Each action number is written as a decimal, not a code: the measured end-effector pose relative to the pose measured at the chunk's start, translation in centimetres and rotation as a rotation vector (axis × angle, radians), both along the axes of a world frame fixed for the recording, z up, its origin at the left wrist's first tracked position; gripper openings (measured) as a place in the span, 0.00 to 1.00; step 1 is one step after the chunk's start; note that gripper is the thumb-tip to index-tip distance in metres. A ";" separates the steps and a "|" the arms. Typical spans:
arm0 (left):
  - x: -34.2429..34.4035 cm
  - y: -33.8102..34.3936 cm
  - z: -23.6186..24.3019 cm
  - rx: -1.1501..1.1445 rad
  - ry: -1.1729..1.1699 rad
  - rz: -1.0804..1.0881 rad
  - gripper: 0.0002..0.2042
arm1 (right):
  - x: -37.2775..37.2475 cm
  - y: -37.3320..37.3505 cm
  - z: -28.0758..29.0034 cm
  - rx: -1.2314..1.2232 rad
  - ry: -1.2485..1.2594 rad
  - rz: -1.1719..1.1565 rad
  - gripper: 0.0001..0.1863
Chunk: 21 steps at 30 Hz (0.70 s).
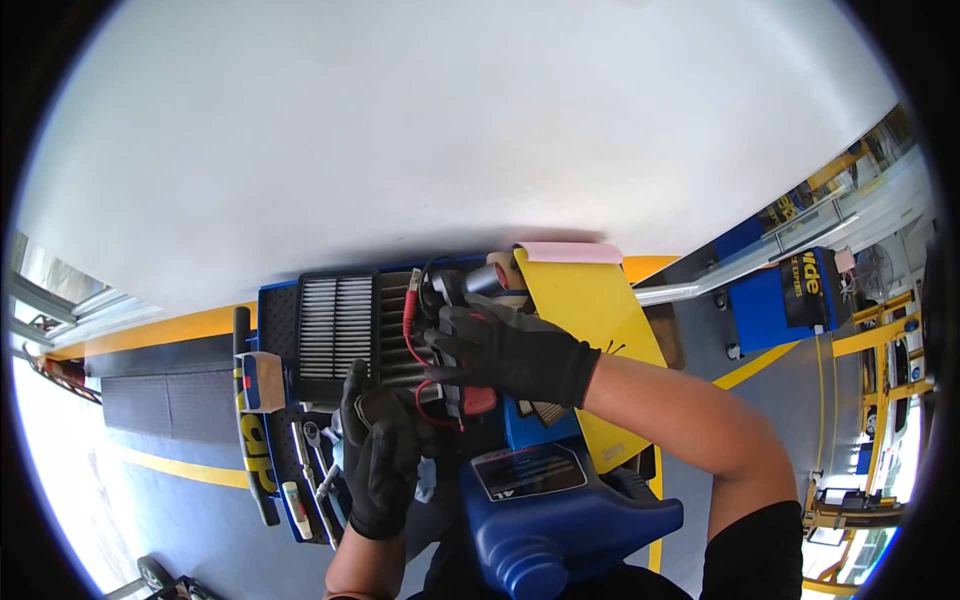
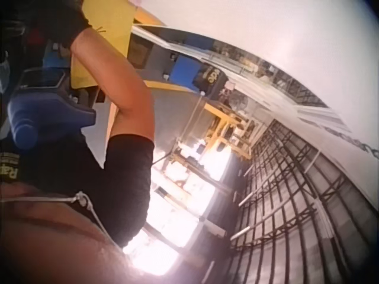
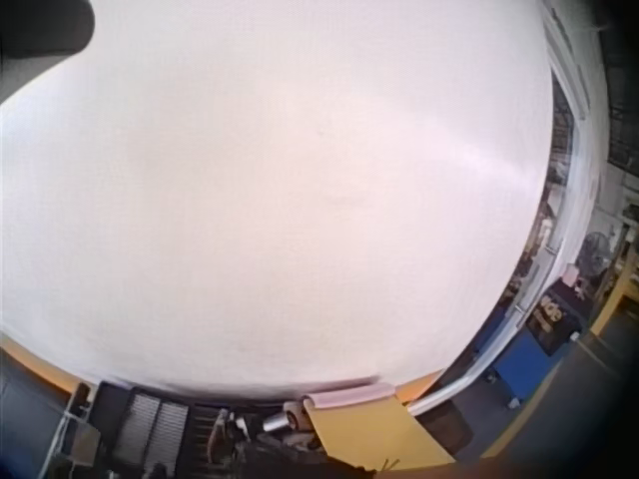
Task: The person measures the thickness of a brake component using a caliper, refers to a document on a clipboard, and writes notes on the form while in a garage setting.
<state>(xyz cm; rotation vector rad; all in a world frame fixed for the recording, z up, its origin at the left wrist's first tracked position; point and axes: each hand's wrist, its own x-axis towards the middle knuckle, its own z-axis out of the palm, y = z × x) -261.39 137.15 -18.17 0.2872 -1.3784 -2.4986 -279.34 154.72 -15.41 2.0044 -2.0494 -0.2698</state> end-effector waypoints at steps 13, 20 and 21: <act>4.0 -1.6 0.7 -0.027 0.063 0.186 0.35 | -0.8 -11.0 6.0 0.409 -0.224 0.022 0.10; 2.7 -2.6 -2.3 -0.510 0.001 0.276 0.30 | -2.3 -15.5 6.9 0.731 -0.404 -0.199 0.19; 2.6 -2.8 -3.1 -0.674 -0.002 0.294 0.31 | -2.6 -15.6 6.3 0.775 -0.446 -0.225 0.20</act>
